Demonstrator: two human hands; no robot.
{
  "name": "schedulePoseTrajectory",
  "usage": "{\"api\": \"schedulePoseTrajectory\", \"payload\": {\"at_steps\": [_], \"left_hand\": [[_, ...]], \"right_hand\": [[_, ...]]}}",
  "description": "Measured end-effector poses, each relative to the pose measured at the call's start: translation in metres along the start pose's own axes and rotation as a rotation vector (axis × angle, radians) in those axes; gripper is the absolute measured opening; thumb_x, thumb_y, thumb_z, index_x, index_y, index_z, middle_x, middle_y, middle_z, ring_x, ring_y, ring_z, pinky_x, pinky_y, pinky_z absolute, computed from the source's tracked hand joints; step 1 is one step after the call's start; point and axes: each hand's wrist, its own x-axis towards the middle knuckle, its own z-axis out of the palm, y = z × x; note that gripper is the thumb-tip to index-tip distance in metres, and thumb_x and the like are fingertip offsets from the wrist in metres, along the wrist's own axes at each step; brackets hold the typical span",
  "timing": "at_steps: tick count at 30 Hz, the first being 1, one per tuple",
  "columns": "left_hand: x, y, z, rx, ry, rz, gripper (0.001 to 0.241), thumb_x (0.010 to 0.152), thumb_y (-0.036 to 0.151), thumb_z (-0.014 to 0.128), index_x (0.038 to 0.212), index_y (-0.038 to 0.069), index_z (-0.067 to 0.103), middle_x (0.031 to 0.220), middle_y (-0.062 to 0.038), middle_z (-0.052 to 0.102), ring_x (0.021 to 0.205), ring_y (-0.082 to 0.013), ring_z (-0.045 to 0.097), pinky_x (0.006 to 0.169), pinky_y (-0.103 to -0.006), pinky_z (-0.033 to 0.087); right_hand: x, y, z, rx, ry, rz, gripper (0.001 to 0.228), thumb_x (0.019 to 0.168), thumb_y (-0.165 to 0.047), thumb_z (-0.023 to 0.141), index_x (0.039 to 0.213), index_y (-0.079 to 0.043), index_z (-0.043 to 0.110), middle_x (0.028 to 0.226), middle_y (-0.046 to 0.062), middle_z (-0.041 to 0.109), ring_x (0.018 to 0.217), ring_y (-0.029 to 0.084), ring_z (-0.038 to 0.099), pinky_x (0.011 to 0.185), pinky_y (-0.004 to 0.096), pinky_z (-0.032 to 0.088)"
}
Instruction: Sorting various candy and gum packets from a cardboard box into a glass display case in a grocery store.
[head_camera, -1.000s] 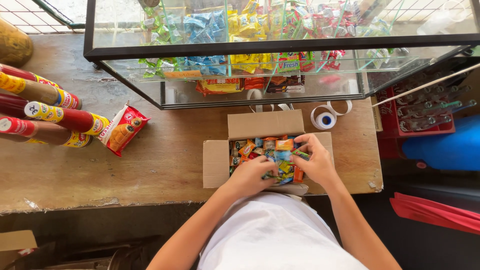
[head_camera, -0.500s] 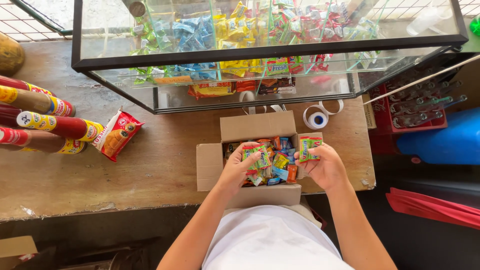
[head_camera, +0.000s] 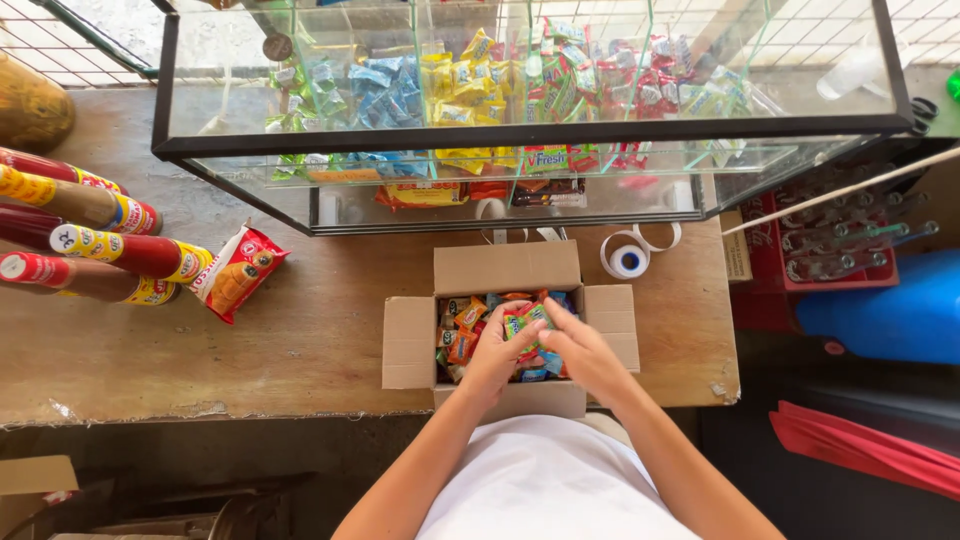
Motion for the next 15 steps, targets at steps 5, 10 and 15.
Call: {"api": "schedulePoseTrajectory", "payload": {"at_steps": [5,10,15], "left_hand": [[0.026,-0.04,-0.025,-0.036,0.032,0.124,0.031,0.097,0.023,0.068,0.125,0.011,0.061,0.109,-0.003,0.067,0.097,-0.0128,0.065,0.074,-0.0267,0.059],[0.04,-0.041,-0.033,0.214,0.062,0.269,0.02,0.103,0.016,0.069,0.12,0.005,0.067,0.105,-0.004,0.07,0.094,-0.0113,0.063,0.076,-0.0228,0.055],[0.039,0.055,0.015,0.095,0.075,0.219,0.025,0.097,0.02,0.065,0.119,0.009,0.062,0.088,-0.006,0.069,0.071,-0.0142,0.07,0.051,-0.0261,0.052]], "right_hand": [[-0.028,-0.014,0.017,-0.477,-0.109,-0.107,0.074,0.094,-0.023,0.064,0.156,0.003,0.032,0.141,0.024,0.059,0.126,0.027,0.058,0.104,0.034,0.046],[-0.068,-0.08,0.031,-0.957,-0.386,-0.513,0.064,0.099,-0.027,0.071,0.144,0.009,0.044,0.149,0.038,0.042,0.144,0.047,0.039,0.115,0.045,0.036],[-0.129,-0.165,0.029,-0.922,-0.719,0.333,0.043,0.101,-0.029,0.051,0.137,-0.008,0.063,0.137,0.014,0.064,0.127,0.031,0.062,0.109,0.039,0.047]]}}
